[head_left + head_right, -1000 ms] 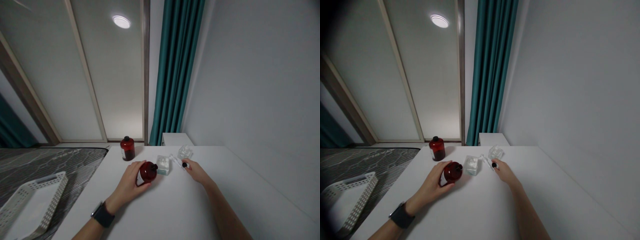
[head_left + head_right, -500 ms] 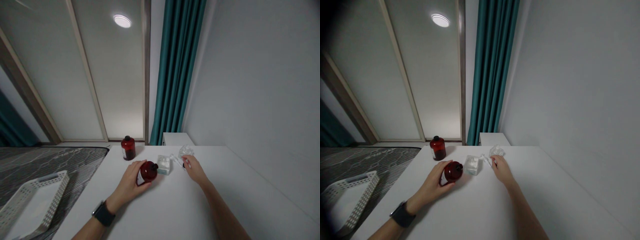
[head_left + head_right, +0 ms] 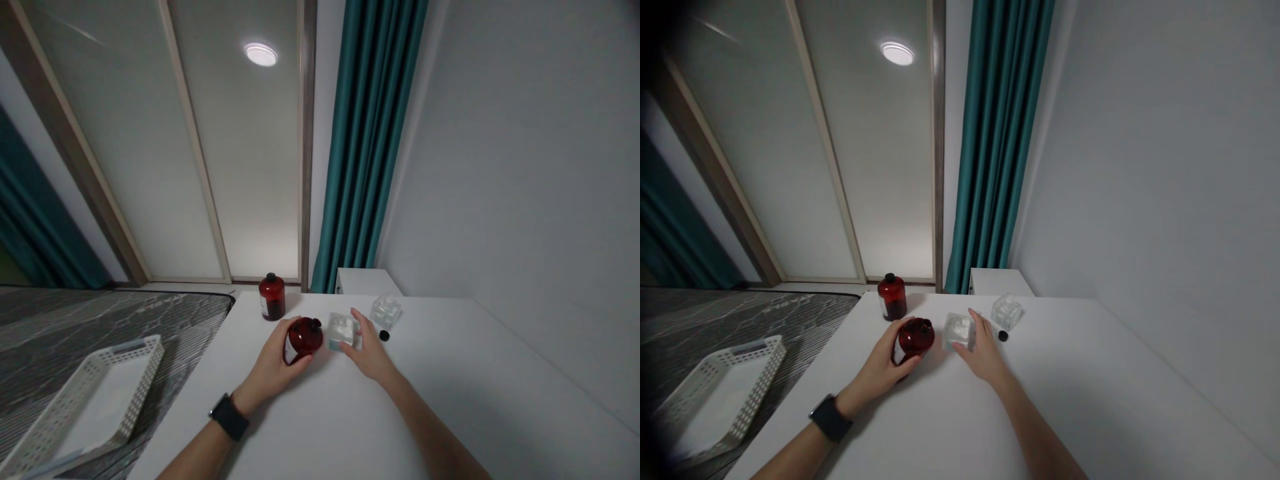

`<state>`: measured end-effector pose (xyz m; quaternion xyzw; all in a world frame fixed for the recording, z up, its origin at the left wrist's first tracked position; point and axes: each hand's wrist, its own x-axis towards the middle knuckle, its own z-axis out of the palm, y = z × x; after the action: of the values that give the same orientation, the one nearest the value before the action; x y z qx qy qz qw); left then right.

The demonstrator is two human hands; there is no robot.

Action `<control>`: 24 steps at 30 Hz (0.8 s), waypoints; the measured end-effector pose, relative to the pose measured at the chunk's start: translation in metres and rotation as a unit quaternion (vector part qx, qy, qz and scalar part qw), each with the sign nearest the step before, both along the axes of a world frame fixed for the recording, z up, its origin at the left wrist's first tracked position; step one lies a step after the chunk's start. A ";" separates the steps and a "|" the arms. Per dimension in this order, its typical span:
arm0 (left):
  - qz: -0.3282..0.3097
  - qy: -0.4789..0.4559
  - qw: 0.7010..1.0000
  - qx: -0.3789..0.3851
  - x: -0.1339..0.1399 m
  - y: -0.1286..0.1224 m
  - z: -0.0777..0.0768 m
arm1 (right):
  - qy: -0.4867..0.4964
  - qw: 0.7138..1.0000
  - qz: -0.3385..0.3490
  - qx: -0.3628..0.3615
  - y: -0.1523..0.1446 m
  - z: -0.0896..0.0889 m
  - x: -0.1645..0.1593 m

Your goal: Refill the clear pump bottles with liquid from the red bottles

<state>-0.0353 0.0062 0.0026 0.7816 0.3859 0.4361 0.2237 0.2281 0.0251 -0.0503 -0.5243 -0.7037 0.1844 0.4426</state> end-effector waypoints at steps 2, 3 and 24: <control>-0.003 -0.001 1.000 -0.006 0.000 -0.001 0.000 | 0.009 1.000 0.004 -0.020 0.003 -0.003 -0.001; -0.004 -0.001 1.000 -0.007 0.000 -0.001 0.000 | 0.013 1.000 0.008 -0.027 0.005 -0.005 -0.002; 0.043 -0.021 0.998 -0.030 0.002 -0.005 0.001 | -0.012 0.995 0.025 -0.099 -0.022 0.019 0.003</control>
<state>-0.0337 0.0009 0.0031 0.7480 0.4276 0.4496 0.2359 0.2307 0.0032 -0.0316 -0.5501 -0.6999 0.2576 0.3757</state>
